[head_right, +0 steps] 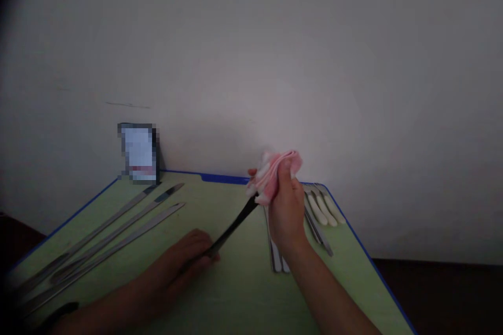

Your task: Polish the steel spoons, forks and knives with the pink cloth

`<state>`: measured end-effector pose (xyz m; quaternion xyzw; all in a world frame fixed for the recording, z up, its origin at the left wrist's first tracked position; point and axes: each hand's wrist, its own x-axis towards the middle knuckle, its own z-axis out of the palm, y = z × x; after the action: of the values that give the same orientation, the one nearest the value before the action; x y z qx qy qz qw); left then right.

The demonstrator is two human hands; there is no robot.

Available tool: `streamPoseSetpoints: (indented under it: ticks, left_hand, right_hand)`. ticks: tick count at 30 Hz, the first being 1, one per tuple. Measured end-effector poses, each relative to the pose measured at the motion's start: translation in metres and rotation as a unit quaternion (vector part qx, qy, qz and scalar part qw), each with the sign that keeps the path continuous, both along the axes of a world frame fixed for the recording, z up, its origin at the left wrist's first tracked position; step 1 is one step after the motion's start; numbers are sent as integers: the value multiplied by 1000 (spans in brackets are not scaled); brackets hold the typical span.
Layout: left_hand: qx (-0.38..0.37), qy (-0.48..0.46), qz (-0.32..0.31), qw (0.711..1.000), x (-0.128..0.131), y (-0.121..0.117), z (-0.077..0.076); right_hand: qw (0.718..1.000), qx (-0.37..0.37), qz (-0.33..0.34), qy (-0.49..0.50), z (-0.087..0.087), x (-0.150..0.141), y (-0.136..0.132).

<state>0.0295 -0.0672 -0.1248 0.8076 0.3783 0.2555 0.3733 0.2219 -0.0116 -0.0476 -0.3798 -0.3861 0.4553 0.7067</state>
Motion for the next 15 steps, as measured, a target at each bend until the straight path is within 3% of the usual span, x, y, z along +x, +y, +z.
streamPoseSetpoints:
  ticks: [4, 9, 15]
  left_hand:
    - [30, 38, 19, 999, -3, 12, -4]
    - [23, 83, 39, 996, -8, 20, -9]
    - [32, 93, 34, 995, -7, 18, -9]
  right_hand:
    - [997, 43, 8, -57, 5, -1, -8]
    - [996, 56, -37, -64, 12, -3, -8]
    - [989, 45, -71, -126, -1, -11, -13]
